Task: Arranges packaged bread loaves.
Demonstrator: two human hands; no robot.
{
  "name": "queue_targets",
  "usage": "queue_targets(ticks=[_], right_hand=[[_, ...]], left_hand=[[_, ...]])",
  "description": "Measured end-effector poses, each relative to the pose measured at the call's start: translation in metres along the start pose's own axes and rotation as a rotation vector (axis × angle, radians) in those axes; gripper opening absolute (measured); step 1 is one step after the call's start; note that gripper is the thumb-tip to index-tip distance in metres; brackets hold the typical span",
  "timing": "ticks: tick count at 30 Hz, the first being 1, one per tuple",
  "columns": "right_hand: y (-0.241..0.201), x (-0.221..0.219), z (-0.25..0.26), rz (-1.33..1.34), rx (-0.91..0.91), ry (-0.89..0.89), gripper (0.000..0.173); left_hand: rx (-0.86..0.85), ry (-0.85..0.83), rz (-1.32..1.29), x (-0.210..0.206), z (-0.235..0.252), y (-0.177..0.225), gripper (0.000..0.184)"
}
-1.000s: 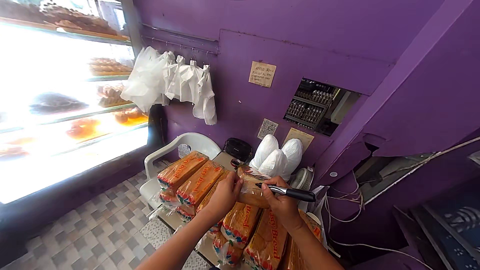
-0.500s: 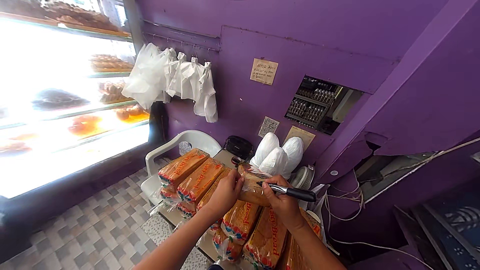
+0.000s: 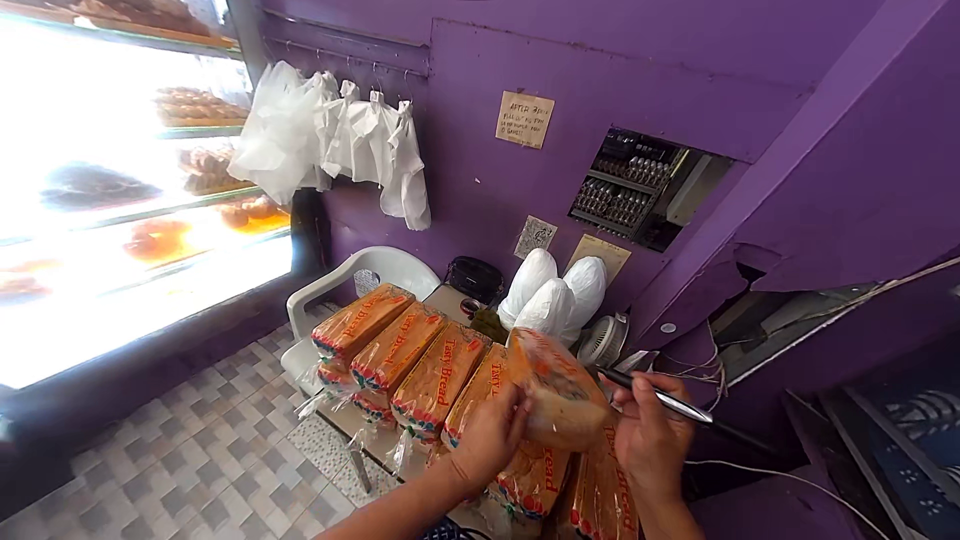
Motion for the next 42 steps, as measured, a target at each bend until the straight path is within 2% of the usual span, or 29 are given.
queue_targets(ticks=[5,9,11,14,16,18,20,21,22,24,27,29,31,35,38,40,42], right_hand=[[0.032,0.031,-0.042,-0.030,-0.180,0.040,0.013],[0.046,0.033,-0.066,-0.051,-0.232,0.011,0.014],[0.047,0.033,-0.068,-0.035,-0.225,-0.001,0.012],[0.045,0.033,-0.068,-0.002,-0.218,0.006,0.008],[0.043,0.034,-0.067,0.009,-0.217,0.012,0.009],[0.040,0.034,-0.066,0.021,-0.208,0.018,0.009],[0.038,0.034,-0.064,0.028,-0.185,0.013,0.008],[0.037,0.033,-0.062,0.033,-0.174,0.012,0.008],[0.036,0.032,-0.061,0.034,-0.162,0.014,0.009],[0.031,0.032,-0.056,0.036,-0.139,0.029,0.011],[0.025,0.035,-0.048,0.056,-0.101,0.063,0.013],[0.021,0.039,-0.047,0.069,-0.087,0.070,0.009],[0.019,0.041,-0.047,0.063,-0.073,0.071,0.007],[0.012,0.043,-0.046,0.055,-0.023,0.088,0.004],[0.004,0.046,-0.044,0.036,-0.006,0.072,0.007],[-0.002,0.048,-0.044,0.006,0.006,0.030,0.016],[-0.006,0.046,-0.044,-0.026,0.020,-0.004,0.020]], left_hand=[[0.061,-0.244,-0.043,-0.026,-0.024,-0.047,0.040],[0.146,-0.228,0.025,-0.004,-0.031,-0.054,0.041],[0.155,-0.079,0.106,0.019,-0.039,-0.057,0.041],[0.156,0.371,0.190,0.056,-0.064,-0.072,0.048],[0.323,0.558,0.207,0.074,-0.087,-0.089,0.066],[0.681,0.485,0.119,0.086,-0.106,-0.101,0.082],[0.991,0.260,-0.055,0.089,-0.110,-0.111,0.076],[1.084,0.170,-0.142,0.087,-0.106,-0.110,0.065],[1.105,0.136,-0.185,0.086,-0.101,-0.109,0.052],[0.994,0.108,-0.066,0.093,-0.084,-0.101,0.043],[0.811,-0.027,0.464,0.126,-0.046,-0.051,0.045],[0.711,-0.002,0.687,0.142,-0.018,-0.011,0.044],[0.557,0.045,0.783,0.153,0.018,0.024,0.043],[0.106,0.012,0.847,0.154,0.092,0.066,0.034],[-0.193,-0.095,0.806,0.152,0.111,0.093,0.031],[-0.334,-0.120,0.658,0.152,0.107,0.114,0.029],[-0.410,-0.068,0.370,0.150,0.100,0.135,0.027]])
Point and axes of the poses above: each hand's wrist, its own z-axis towards the middle knuckle, its own x-axis out of the back of the hand, y = z × x, the point moved 1 cm from there along z, towards the middle knuckle, and after that the axes turned 10 degrees about -z, right-handed, at the moved point
